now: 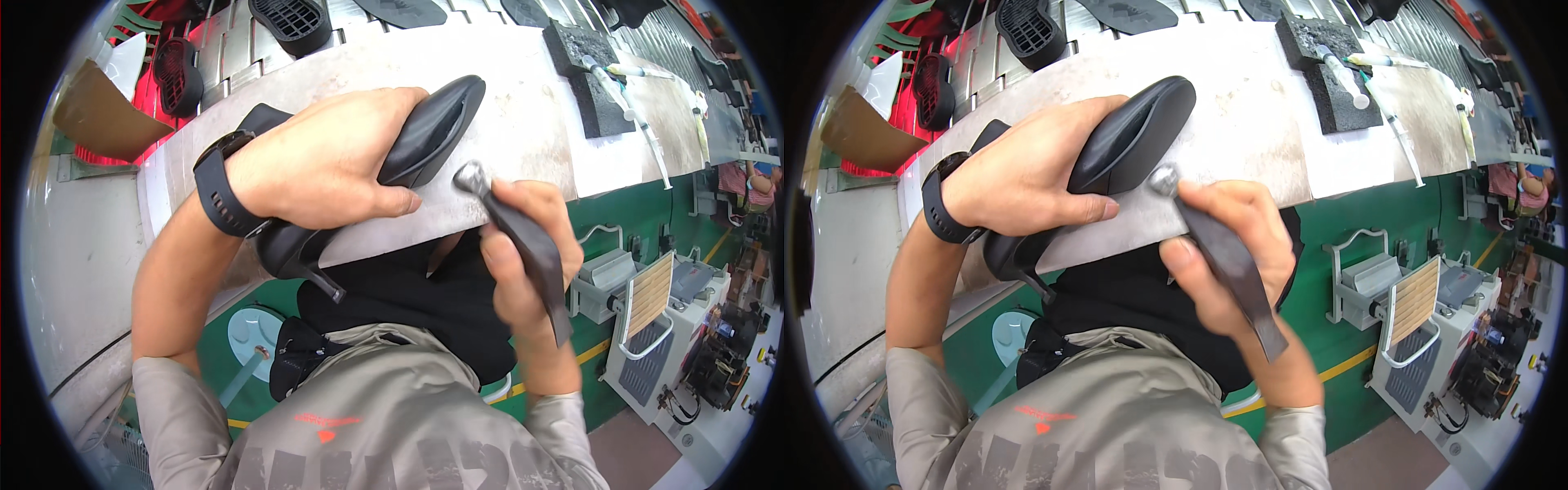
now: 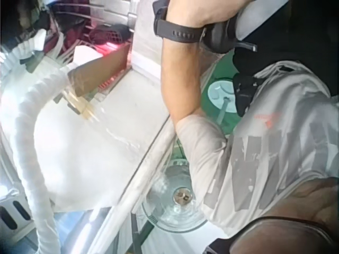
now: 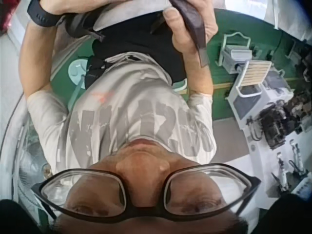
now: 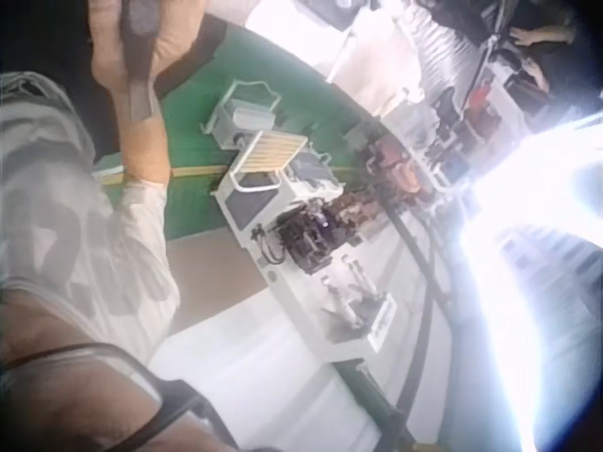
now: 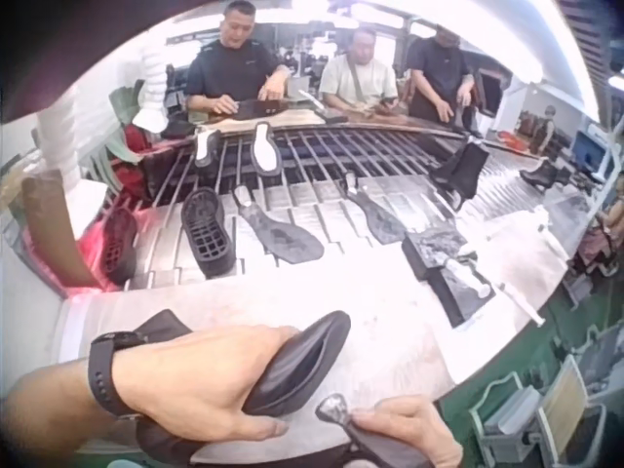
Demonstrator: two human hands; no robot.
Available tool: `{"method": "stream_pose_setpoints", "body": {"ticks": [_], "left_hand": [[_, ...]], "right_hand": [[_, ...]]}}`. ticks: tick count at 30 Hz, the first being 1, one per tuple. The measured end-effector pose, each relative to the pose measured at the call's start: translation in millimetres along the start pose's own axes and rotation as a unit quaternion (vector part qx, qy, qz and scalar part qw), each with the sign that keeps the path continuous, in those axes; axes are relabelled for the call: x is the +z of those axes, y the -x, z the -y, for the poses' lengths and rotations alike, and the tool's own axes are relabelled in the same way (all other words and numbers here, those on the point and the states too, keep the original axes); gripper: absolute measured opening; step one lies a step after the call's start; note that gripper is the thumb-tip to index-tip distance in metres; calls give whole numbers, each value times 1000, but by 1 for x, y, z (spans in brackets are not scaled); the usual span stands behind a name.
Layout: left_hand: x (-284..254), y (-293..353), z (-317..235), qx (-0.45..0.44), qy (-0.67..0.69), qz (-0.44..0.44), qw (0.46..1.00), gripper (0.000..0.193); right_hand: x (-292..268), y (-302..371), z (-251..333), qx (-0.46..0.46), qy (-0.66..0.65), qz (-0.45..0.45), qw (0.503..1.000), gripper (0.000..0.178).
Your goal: The person attaches an outsole to a black boot upper by hand, pressing it into place and then using a hammer to secure the edges and heel.
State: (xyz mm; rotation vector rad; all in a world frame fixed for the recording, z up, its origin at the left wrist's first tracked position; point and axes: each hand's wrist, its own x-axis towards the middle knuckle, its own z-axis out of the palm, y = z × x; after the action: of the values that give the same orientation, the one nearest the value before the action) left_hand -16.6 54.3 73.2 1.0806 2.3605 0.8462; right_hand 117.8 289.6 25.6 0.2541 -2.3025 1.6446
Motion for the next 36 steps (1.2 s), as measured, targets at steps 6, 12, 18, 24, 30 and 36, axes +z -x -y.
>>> {"method": "stream_pose_setpoints", "body": {"ticks": [6, 12, 18, 24, 30, 36], "left_hand": [[0, 3, 0, 1, -16, -9, 1000, 83], [8, 5, 0, -6, -38, -52, 998, 77], [12, 2, -4, -45, -70, -92, 992, 79], [19, 3, -2, -44, -67, -115, 990, 81], [-2, 17, 23, 64, 142, -51, 986, 92], [7, 12, 16, 2, 165, -107, 981, 51]], "right_hand": [[63, 11, -22, 38, -319, -109, 941, 41], [61, 3, -32, -31, -285, -78, 955, 41], [40, -21, -22, -117, -113, -3, 987, 37], [34, -23, 3, -144, 9, 49, 988, 43], [54, -14, 22, -153, 94, 23, 984, 45], [71, -4, 37, -107, 38, 56, 992, 40]]}}
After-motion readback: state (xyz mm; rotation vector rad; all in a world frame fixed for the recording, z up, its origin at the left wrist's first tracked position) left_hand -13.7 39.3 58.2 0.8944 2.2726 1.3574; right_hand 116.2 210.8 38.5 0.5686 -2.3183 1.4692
